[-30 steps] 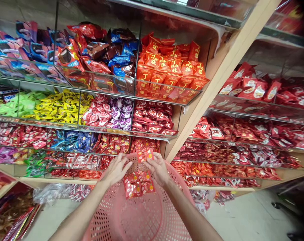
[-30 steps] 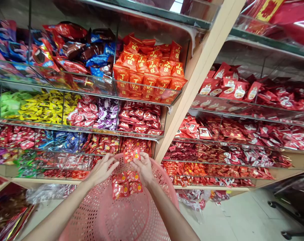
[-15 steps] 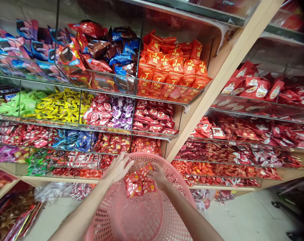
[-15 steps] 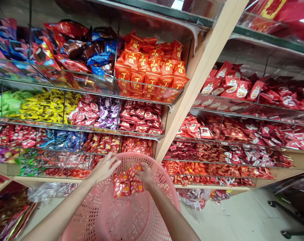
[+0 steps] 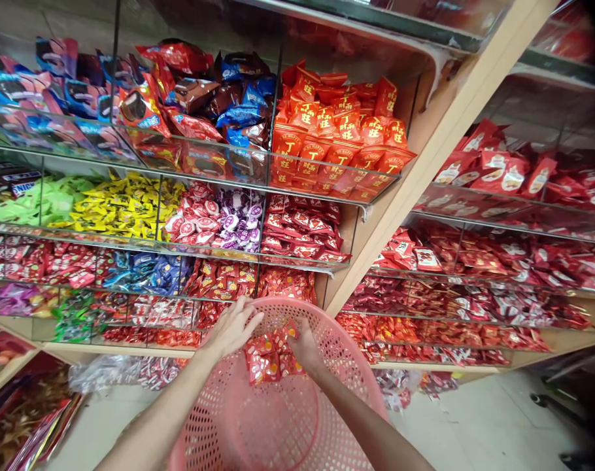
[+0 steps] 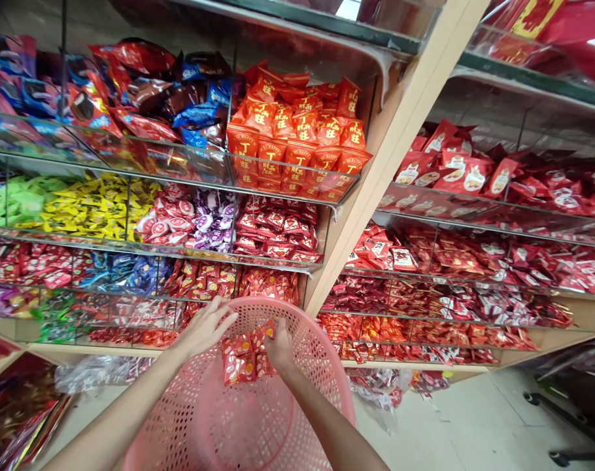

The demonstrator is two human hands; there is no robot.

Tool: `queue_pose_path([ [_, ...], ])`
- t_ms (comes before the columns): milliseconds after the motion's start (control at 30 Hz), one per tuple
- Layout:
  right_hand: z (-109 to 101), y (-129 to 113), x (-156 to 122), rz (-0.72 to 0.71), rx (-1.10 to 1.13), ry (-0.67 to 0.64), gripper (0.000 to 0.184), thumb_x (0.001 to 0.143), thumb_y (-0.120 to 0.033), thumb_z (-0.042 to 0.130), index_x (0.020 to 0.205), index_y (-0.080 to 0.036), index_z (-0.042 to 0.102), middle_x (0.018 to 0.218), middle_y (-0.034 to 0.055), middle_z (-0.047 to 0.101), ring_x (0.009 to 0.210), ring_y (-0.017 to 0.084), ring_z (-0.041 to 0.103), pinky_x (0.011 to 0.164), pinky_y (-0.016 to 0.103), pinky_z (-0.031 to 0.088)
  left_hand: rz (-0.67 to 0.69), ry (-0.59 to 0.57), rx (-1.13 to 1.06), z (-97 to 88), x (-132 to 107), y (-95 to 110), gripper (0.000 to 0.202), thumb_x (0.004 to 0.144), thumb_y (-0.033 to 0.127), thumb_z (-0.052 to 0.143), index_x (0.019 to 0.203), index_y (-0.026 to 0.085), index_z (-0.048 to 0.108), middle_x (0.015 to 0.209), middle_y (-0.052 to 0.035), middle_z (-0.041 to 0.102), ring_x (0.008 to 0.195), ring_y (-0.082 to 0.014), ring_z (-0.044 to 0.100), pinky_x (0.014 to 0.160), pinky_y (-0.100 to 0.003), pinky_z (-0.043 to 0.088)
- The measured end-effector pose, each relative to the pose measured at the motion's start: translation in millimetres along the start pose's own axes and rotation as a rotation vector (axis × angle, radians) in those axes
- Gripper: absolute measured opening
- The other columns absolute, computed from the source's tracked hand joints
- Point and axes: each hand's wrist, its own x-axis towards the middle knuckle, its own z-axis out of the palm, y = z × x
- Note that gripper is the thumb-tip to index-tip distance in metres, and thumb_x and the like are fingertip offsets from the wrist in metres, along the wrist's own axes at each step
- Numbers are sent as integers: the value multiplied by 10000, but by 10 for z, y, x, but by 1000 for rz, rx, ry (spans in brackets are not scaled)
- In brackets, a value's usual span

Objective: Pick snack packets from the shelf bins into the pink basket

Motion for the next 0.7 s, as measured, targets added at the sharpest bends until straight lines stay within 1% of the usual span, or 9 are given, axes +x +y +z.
queue_pose_path([
  [67,-37,-34,-27,-3,-119,-7,465,700,-146,526,1143,-209,401,976,61,624,918,211,594,760,303,447,7,-3,-1,0,1,0,446,896,505,250,889,218,591,1149,-52,472,1035,-218,524,888,-386,421],
  [133,-80,-80,-60,7,-211,-40,469,726,-159,520,1174,-203,387,1021,81,622,952,215,588,762,294,432,7,-6,-2,-5,4,3,453,896,508,244,891,215,589,1154,-54,469,1043,-220,521,889,-388,421],
  [300,-196,-198,-109,18,-466,-121,372,787,-227,480,1148,-174,411,1003,111,633,891,221,613,704,288,410,-7,-24,7,-26,7,18,474,896,515,224,907,211,588,1144,-62,468,1040,-225,522,894,-407,416],
  [400,-254,-250,-117,22,-598,-153,364,798,-244,475,1145,-151,418,964,127,644,871,232,621,683,290,399,-12,-37,7,-35,4,29,482,895,520,217,912,212,588,1154,-66,463,1050,-228,517,904,-414,409],
  [500,-281,-281,-125,30,-654,-169,384,823,-308,465,1164,-137,416,942,137,652,874,251,625,668,298,395,-9,-42,-1,-34,3,35,485,893,525,219,901,214,591,1163,-65,461,1070,-228,508,916,-400,403],
  [600,-307,-333,-131,41,-668,-153,427,842,-391,451,1176,-127,416,947,139,652,894,258,621,661,298,397,-8,-40,-9,-30,10,36,477,888,531,233,897,219,594,1148,-59,471,1048,-219,521,906,-376,411],
  [700,-423,-454,-120,20,-672,-108,451,851,-432,436,1178,-121,427,966,140,646,907,258,609,680,302,404,-9,-32,-21,-38,22,38,462,884,533,251,890,224,594,1142,-52,479,1026,-212,536,888,-365,423],
])
